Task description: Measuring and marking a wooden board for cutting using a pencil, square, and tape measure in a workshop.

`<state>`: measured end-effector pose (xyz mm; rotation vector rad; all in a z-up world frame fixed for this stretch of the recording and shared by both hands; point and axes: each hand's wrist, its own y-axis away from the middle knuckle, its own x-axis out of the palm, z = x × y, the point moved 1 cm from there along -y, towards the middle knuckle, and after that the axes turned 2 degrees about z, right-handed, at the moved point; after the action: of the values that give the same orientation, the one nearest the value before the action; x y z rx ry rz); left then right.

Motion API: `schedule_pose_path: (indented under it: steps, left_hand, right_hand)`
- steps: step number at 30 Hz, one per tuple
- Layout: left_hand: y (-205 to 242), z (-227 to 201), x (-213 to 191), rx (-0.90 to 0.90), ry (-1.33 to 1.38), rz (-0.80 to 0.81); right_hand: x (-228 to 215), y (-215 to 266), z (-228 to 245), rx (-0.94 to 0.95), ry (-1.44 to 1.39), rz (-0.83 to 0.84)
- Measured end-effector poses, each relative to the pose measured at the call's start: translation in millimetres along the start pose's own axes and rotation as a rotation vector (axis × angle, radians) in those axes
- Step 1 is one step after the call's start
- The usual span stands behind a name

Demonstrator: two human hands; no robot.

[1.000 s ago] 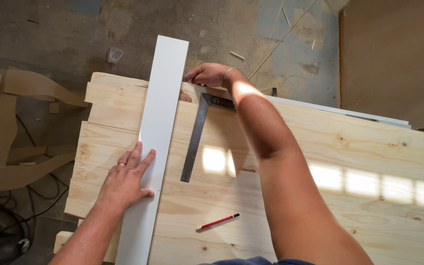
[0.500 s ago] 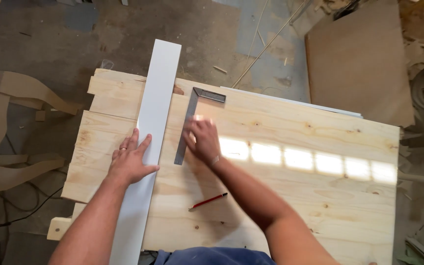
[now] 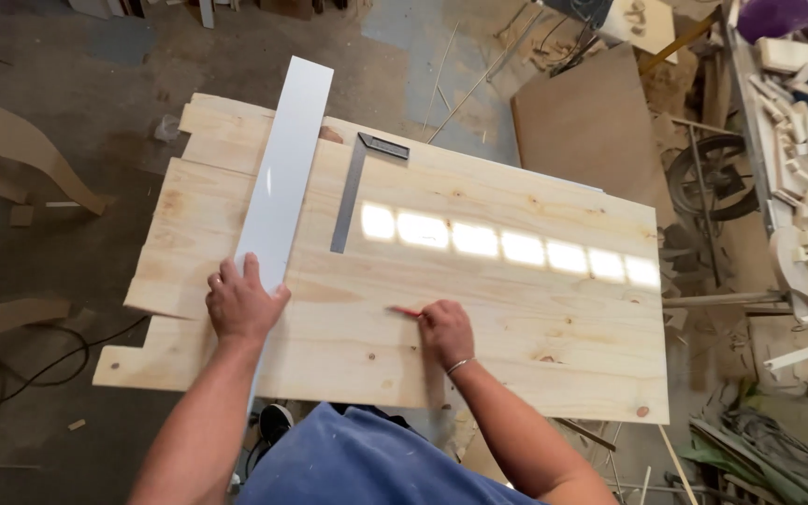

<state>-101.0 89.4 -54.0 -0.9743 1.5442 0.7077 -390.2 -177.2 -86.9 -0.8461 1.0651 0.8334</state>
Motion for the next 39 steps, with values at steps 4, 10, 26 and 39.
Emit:
schedule_pose_path:
  steps: [4, 10, 26, 39]
  left_hand:
    - [-15, 45, 8, 0.037, -0.024, -0.086]
    - [-11, 70, 7, -0.002, 0.071, -0.031]
    - [52, 94, -9, -0.213, 0.051, 0.168]
    - [122, 519, -93, -0.645, -0.411, -0.239]
  right_hand:
    - [-5, 11, -26, 0.414, 0.003, 0.003]
    - [-5, 43, -26, 0.575, -0.002, 0.068]
    - [16, -60, 104, 0.487, -0.114, 0.430]
    - [59, -83, 108, 0.667, -0.168, 0.225]
